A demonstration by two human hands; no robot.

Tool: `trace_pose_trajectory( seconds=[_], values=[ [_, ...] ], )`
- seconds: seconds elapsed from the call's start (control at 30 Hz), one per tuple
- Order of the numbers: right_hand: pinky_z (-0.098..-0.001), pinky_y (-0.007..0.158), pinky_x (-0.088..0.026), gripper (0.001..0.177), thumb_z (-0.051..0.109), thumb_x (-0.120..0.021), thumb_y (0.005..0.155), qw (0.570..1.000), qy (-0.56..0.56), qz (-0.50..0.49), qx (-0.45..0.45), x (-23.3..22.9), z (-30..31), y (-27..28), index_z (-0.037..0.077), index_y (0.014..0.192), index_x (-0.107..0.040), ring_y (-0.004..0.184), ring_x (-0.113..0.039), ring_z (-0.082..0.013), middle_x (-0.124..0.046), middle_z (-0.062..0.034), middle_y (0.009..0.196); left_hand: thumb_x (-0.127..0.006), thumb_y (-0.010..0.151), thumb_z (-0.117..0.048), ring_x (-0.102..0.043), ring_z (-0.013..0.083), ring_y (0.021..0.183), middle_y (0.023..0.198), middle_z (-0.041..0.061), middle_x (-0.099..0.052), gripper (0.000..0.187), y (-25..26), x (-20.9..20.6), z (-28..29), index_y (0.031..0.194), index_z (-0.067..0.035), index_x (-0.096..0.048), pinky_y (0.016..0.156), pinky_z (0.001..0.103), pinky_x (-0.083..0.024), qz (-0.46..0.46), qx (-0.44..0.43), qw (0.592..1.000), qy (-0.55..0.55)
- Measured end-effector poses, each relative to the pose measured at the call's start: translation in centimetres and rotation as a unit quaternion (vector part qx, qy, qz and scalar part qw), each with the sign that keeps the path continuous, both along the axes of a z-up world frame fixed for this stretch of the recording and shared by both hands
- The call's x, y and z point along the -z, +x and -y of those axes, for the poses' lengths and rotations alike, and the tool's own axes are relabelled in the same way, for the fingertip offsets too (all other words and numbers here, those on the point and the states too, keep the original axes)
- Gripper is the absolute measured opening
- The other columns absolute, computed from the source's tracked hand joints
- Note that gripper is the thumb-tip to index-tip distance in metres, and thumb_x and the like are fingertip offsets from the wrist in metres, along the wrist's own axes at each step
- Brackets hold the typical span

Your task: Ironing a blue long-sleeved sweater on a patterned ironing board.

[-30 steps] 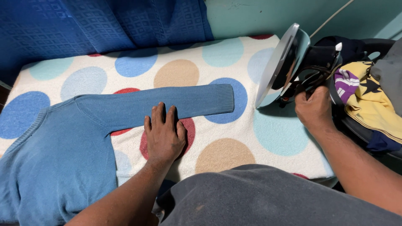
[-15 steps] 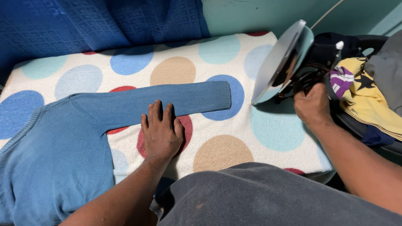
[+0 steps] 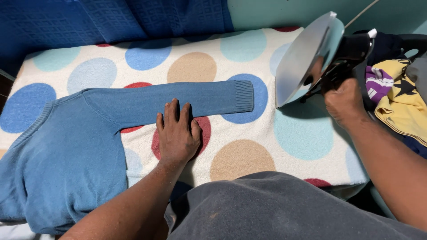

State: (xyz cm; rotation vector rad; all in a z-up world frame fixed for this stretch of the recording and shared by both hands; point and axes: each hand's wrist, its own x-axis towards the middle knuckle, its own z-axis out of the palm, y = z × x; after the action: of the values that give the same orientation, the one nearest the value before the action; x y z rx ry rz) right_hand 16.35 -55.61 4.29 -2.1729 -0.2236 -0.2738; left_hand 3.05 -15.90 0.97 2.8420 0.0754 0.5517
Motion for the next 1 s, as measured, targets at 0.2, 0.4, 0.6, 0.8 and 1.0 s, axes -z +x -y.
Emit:
trace_pose_trajectory(
  seconds=[0.2, 0.4, 0.6, 0.8, 1.0],
  values=[
    [-0.0377, 0.087, -0.051, 0.029, 0.030, -0.064, 0.104, 0.993, -0.059, -0.071, 0.074, -0.6, -0.4, -0.4, 0.004, 0.115, -0.065, 0.103, -0.067, -0.0213, -0.070, -0.0116, 0.106, -0.053, 0.096, -0.027, -0.031, 0.0402, 0.148, 0.153, 0.027, -0.039, 0.054, 0.0, -0.1, -0.1, 0.145, -0.005, -0.049, 0.119, 0.062, -0.018, 0.001, 0.002, 1.000, 0.001],
    [-0.0405, 0.090, -0.053, 0.044, 0.045, -0.053, 0.111, 0.990, -0.093, -0.081, 0.074, -1.1, -0.4, -0.7, 0.003, 0.122, -0.058, 0.103, -0.067, -0.0241, -0.066, -0.0141, 0.105, -0.054, 0.095, -0.027, -0.032, 0.0405, 0.148, 0.153, 0.027, -0.039, 0.054, 0.0, 0.1, 0.0, 0.144, -0.005, -0.049, 0.119, 0.063, -0.019, 0.011, 0.004, 1.000, 0.005],
    [-0.0358, 0.086, -0.052, 0.032, 0.028, -0.069, 0.095, 0.995, -0.007, -0.091, 0.041, 0.8, 2.2, 0.6, 0.004, 0.116, -0.065, 0.100, -0.066, -0.0175, -0.070, -0.0073, 0.106, -0.053, 0.095, -0.027, -0.031, 0.0398, 0.149, 0.154, 0.026, -0.039, 0.053, 0.0, -0.1, 0.0, 0.144, -0.006, -0.050, 0.120, 0.062, -0.020, 0.007, 0.000, 1.000, -0.006],
    [-0.0299, 0.076, -0.051, 0.032, 0.036, -0.072, 0.101, 0.994, 0.040, -0.083, 0.059, -1.5, 1.3, -1.4, 0.006, 0.111, -0.069, 0.088, -0.065, -0.0133, -0.069, -0.0050, 0.099, -0.051, 0.096, -0.028, -0.029, 0.0402, 0.149, 0.153, 0.027, -0.038, 0.054, 0.1, 0.3, -0.2, 0.145, -0.005, -0.048, 0.119, 0.063, -0.017, -0.005, 0.002, 1.000, -0.001],
    [-0.0342, 0.077, -0.053, 0.033, 0.036, -0.074, 0.099, 0.983, 0.018, -0.144, 0.117, -0.5, 0.8, -2.5, 0.004, 0.106, -0.068, 0.088, -0.067, -0.0173, -0.070, -0.0080, 0.098, -0.051, 0.096, -0.027, -0.030, 0.0401, 0.149, 0.153, 0.027, -0.038, 0.054, 0.0, 0.3, -0.1, 0.145, -0.005, -0.048, 0.120, 0.063, -0.017, 0.001, 0.002, 1.000, -0.003]
  ],
)
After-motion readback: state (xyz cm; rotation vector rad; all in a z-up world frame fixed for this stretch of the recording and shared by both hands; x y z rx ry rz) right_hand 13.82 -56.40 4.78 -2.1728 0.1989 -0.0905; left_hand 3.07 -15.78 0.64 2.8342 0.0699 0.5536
